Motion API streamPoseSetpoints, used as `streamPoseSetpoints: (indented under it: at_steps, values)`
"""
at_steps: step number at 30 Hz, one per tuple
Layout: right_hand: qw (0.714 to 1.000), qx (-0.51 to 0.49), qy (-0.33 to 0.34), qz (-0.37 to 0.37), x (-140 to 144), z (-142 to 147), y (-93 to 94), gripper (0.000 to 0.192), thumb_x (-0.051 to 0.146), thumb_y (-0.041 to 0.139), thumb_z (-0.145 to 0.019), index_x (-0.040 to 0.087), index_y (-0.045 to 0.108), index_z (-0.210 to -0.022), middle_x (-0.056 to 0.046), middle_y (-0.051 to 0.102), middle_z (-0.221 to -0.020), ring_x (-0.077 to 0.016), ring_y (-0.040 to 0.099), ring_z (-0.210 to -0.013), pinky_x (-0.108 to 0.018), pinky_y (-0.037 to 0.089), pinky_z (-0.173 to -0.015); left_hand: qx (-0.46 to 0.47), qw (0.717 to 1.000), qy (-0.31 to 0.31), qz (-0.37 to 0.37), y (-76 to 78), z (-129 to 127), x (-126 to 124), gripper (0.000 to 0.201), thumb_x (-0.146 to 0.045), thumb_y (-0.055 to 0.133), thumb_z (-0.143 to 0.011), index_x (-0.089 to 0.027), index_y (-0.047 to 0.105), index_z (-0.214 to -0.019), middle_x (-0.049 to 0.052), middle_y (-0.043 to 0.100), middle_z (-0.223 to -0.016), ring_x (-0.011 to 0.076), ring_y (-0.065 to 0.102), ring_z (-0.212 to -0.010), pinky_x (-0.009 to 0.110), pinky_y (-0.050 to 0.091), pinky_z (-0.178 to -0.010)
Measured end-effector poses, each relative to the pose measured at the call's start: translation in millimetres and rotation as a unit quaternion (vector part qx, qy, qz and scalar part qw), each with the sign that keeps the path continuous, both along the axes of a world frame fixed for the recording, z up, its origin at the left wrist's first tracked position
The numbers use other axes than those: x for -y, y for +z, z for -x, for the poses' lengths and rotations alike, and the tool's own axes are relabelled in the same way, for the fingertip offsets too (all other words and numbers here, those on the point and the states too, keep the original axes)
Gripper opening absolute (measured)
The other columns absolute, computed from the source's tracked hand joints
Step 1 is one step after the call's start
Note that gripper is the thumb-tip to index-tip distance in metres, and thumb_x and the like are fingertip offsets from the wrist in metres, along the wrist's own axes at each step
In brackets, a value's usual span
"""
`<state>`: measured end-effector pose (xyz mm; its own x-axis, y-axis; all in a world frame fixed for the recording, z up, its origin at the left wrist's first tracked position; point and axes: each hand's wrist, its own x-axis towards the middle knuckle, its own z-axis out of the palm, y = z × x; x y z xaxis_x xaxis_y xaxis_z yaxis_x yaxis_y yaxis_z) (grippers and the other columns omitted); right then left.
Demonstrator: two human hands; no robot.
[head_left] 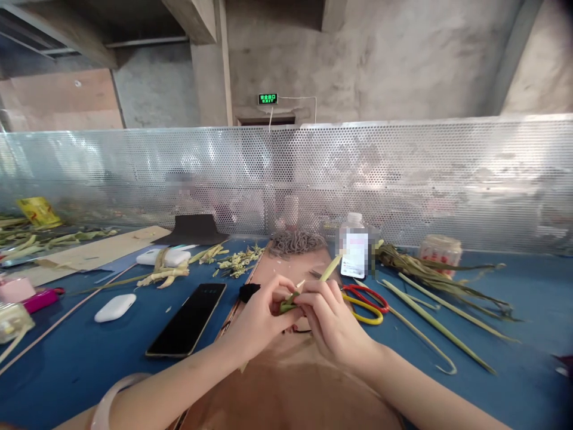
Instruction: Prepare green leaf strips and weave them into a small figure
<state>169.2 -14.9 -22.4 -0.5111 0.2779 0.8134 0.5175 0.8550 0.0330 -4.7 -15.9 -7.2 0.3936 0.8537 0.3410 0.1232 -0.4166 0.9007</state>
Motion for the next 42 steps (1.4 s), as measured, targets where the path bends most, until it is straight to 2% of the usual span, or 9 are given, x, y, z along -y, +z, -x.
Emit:
streamPoseSetpoints:
  at_steps: [10, 17, 20, 23, 26, 30, 36, 39, 42]
  values:
    - [0.987, -0.037, 0.102, 0.116, 10.6, 1.8, 6.5, 0.047, 0.006, 0.032, -0.089, 0.02, 0.032, -0.134, -0.012, 0.05, -0.123, -0.0237, 0.046, -0.108, -0.045, 0.04, -0.091, 0.085, 0.995, 0.003, 0.048, 9.8, -2.7, 0.9, 0.025, -0.027, 0.067, -0.076, -0.022, 0.046, -0.088, -0.004, 0.061, -0.068, 0.0112, 0.06, -0.063, 0.024, 0.05, -0.062]
    - [0.959, -0.213, 0.122, 0.144, 6.4, 8.2, 1.4, 0.022, 0.01, 0.045, -0.088, 0.024, 0.049, -0.106, -0.007, 0.058, -0.105, -0.0178, 0.056, -0.102, -0.035, 0.05, -0.085, 0.089, 0.994, 0.011, 0.055, 10.7, -0.2, 0.1, 0.028, -0.03, 0.068, -0.075, -0.022, 0.046, -0.09, -0.002, 0.063, -0.071, 0.0135, 0.063, -0.064, 0.027, 0.049, -0.064]
    - [0.952, -0.251, 0.101, 0.143, 7.1, 10.8, 0.5, 0.021, 0.009, 0.048, -0.087, 0.024, 0.05, -0.101, -0.005, 0.06, -0.097, -0.0166, 0.06, -0.097, -0.033, 0.053, -0.081, 0.101, 0.993, -0.007, 0.064, 9.8, -0.2, 0.8, 0.025, -0.028, 0.067, -0.077, -0.021, 0.048, -0.092, 0.0, 0.065, -0.075, 0.0136, 0.062, -0.065, 0.028, 0.049, -0.065]
    - [0.966, -0.228, 0.092, 0.086, 8.5, 10.9, 0.4, 0.025, 0.005, 0.05, -0.086, 0.024, 0.052, -0.101, -0.004, 0.063, -0.099, -0.0161, 0.061, -0.1, -0.033, 0.051, -0.087, 0.179, 0.977, -0.059, 0.101, 8.9, -1.4, 0.0, 0.011, -0.028, 0.056, -0.085, -0.02, 0.051, -0.091, 0.002, 0.065, -0.085, 0.0138, 0.062, -0.073, 0.031, 0.051, -0.072]
    - [0.975, -0.204, 0.083, 0.037, 8.7, 10.4, 0.3, 0.027, 0.001, 0.049, -0.085, 0.023, 0.055, -0.1, -0.004, 0.065, -0.102, -0.0157, 0.061, -0.1, -0.035, 0.048, -0.093, 0.24, 0.957, -0.09, 0.134, 7.6, -2.3, -2.2, 0.013, -0.028, 0.047, -0.09, -0.018, 0.055, -0.09, 0.005, 0.063, -0.092, 0.0136, 0.06, -0.077, 0.032, 0.052, -0.074]
    - [0.976, -0.204, 0.074, 0.009, 6.6, 11.1, 1.5, 0.029, 0.0, 0.049, -0.084, 0.024, 0.057, -0.099, -0.003, 0.066, -0.096, -0.019, 0.057, -0.106, -0.04, 0.048, -0.091, 0.242, 0.955, -0.081, 0.15, 6.0, -3.6, -2.5, 0.016, -0.031, 0.052, -0.089, -0.017, 0.058, -0.091, 0.003, 0.06, -0.083, 0.0108, 0.057, -0.065, 0.032, 0.052, -0.07]
    - [0.983, -0.177, 0.012, -0.04, 9.7, 13.0, 5.9, 0.023, 0.005, 0.054, -0.083, 0.025, 0.058, -0.096, -0.003, 0.067, -0.089, -0.0218, 0.055, -0.096, -0.042, 0.046, -0.084, 0.251, 0.954, -0.068, 0.151, 7.2, -5.6, -0.5, 0.016, -0.033, 0.059, -0.084, -0.018, 0.056, -0.085, -0.001, 0.056, -0.074, 0.0092, 0.054, -0.061, 0.024, 0.049, -0.062]
    - [0.985, -0.157, -0.061, -0.045, 9.8, 8.3, 7.4, 0.025, 0.013, 0.054, -0.085, 0.023, 0.057, -0.108, -0.009, 0.06, -0.101, -0.0238, 0.053, -0.095, -0.045, 0.044, -0.083, 0.249, 0.96, -0.031, 0.128, 9.3, -2.0, -4.0, 0.018, -0.034, 0.06, -0.083, -0.017, 0.053, -0.081, -0.001, 0.055, -0.072, 0.0087, 0.052, -0.058, 0.022, 0.046, -0.056]
    - [0.983, -0.134, -0.127, 0.007, 3.0, -0.7, 9.6, 0.039, 0.019, 0.047, -0.089, 0.023, 0.047, -0.127, -0.011, 0.054, -0.103, -0.0255, 0.05, -0.095, -0.047, 0.043, -0.083, 0.222, 0.966, -0.011, 0.131, 10.0, 2.8, -8.3, 0.019, -0.036, 0.059, -0.083, -0.019, 0.051, -0.083, -0.003, 0.052, -0.069, 0.007, 0.048, -0.052, 0.02, 0.041, -0.05]
